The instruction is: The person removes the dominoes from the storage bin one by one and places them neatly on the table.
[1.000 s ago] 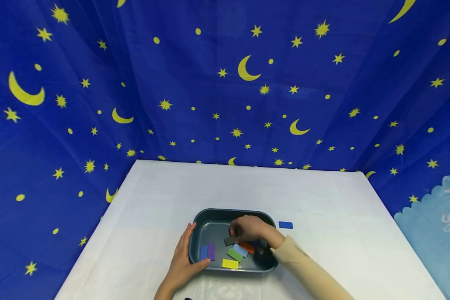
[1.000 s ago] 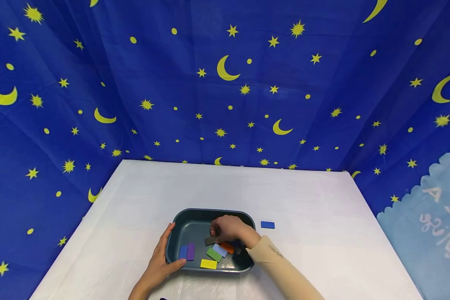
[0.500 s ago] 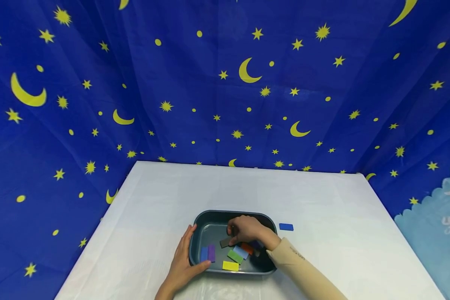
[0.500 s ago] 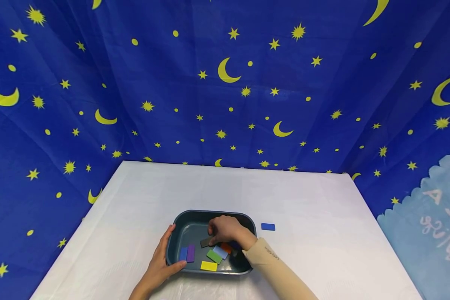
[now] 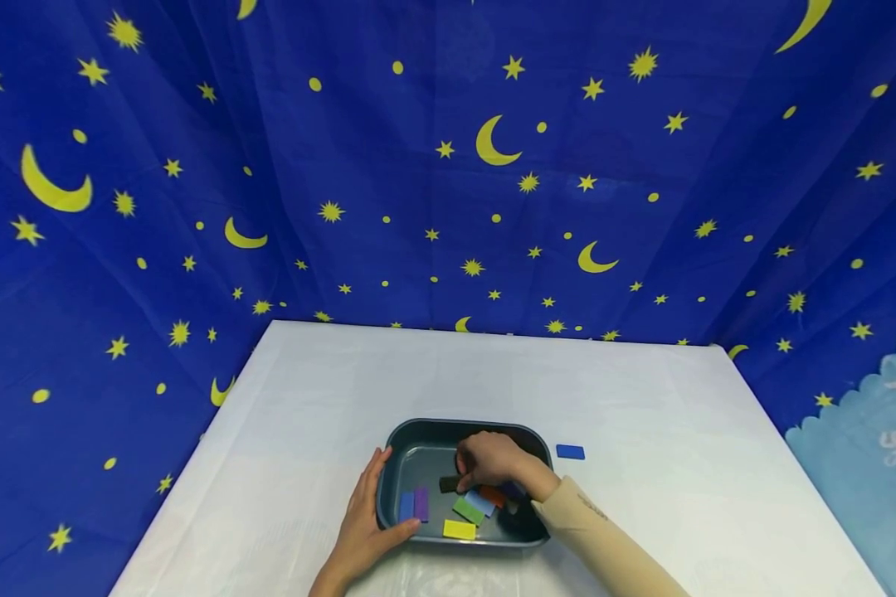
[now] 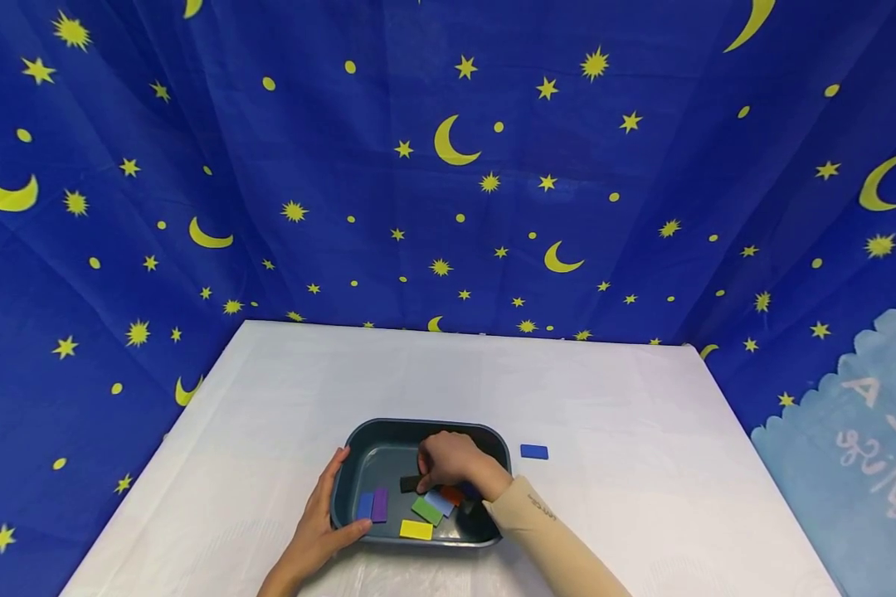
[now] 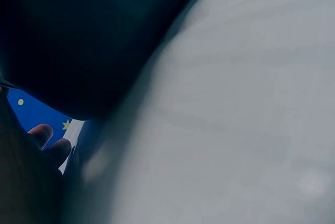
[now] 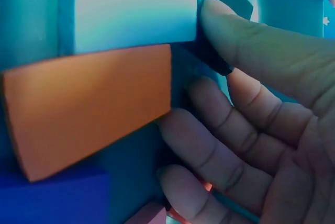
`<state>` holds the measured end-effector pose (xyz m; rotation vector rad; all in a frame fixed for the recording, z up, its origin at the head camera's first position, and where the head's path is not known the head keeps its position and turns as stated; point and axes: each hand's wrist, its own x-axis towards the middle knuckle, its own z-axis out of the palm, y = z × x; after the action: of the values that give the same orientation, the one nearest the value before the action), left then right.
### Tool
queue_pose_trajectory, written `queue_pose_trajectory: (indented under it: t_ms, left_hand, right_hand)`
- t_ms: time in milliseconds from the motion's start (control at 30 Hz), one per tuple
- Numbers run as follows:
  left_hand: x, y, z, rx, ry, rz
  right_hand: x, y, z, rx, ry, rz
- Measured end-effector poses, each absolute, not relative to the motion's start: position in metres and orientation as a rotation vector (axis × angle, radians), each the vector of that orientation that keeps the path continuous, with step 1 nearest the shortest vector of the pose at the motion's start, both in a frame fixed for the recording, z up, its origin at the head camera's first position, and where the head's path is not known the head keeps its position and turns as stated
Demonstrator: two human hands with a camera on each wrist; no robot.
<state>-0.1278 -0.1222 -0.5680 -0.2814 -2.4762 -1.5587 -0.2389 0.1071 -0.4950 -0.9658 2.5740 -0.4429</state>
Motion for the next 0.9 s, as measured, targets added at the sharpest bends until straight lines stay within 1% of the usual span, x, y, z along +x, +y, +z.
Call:
queue_pose_trajectory:
  t_ms: [500,733,900]
  left_hand:
    - [-0.124,-0.122,-0.571,-0.254,-2.498,-1.543]
    - [-0.125,-0.122,-0.570,-0.254,-2.499,-1.529]
    - [-0.127,-0.121,-0.570,-0.256,-2.493,-1.527]
  right_hand:
    - [-0.238,0.117,-0.490,-1.001,2.567,-0.661]
    - [-0.235,0.125,-0.475,-1.039,2.592,-0.749]
    - [-0.238,0.140,-0.463,-1.072,2.571,-0.952]
